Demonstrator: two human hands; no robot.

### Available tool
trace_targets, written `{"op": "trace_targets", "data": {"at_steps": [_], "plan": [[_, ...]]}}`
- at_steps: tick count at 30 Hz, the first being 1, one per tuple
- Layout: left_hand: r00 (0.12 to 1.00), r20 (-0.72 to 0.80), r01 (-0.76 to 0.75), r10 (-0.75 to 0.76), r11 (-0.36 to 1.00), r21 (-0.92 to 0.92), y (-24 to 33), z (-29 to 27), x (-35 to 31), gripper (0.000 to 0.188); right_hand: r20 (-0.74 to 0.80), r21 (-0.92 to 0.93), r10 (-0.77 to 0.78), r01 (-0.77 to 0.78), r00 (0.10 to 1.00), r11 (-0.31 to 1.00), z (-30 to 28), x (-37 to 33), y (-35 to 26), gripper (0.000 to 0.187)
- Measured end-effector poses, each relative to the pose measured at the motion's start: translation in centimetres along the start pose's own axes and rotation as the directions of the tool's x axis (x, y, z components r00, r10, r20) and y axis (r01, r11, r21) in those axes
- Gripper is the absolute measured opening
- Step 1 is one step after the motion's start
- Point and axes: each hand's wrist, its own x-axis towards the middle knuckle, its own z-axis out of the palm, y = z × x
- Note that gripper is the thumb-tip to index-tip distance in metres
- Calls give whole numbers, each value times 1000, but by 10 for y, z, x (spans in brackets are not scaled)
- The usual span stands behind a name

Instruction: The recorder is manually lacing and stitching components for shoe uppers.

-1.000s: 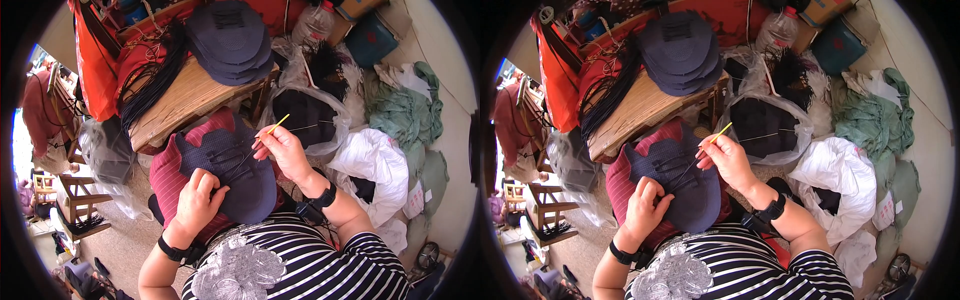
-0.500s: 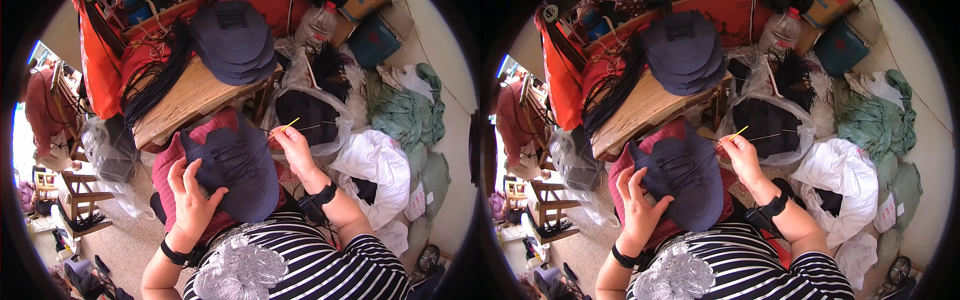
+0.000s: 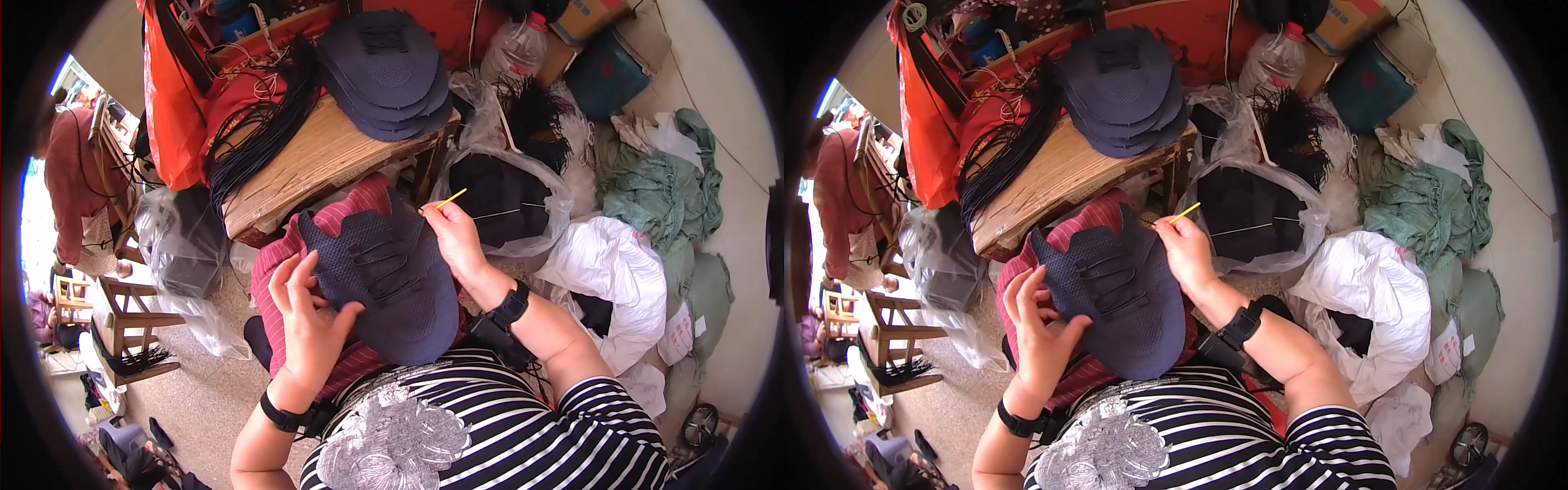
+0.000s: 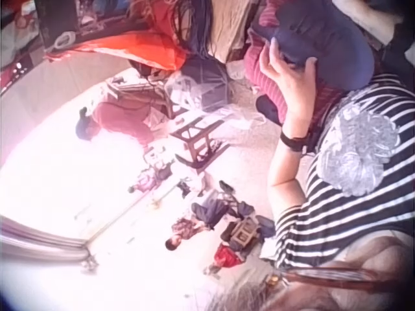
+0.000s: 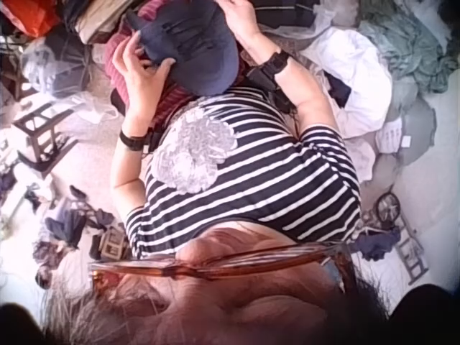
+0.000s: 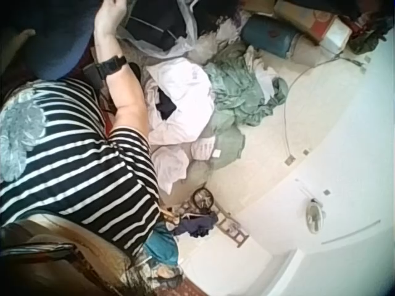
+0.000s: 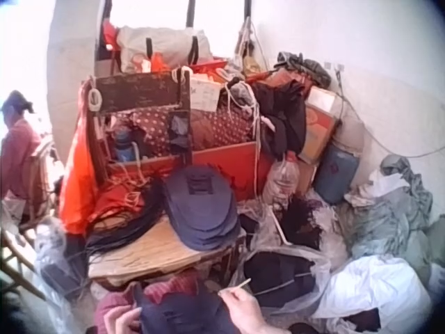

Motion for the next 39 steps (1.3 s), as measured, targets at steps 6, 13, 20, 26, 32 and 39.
{"op": "trace_targets", "data": {"at_steps": [6, 13, 20, 26, 32, 39], "plan": [[980, -71, 92, -184, 746, -659, -29, -16, 10, 78, 112, 85, -310, 302, 944, 950, 66, -32, -40, 15], [904, -70, -340, 423, 807, 483, -25, -26, -3, 56, 131, -329, -504, 517, 854, 790, 37, 3, -20, 11], [945, 126, -327, 302, 868, 374, -31, -20, -4, 50, 138, -222, -468, 488, 873, 844, 14, 0, -36, 12], [944, 122, -330, 306, 860, 389, -29, -24, -8, 53, 118, -154, -393, 408, 912, 900, 3, -6, -37, 17], [908, 195, -418, 370, 813, 405, -29, -32, -15, 40, 227, 121, -117, 91, 967, 988, 14, -18, -56, 20], [868, 221, -496, 444, 790, 361, -35, -32, -18, 31, 478, -130, -103, 186, 872, 974, 22, -21, -72, 24]]}}
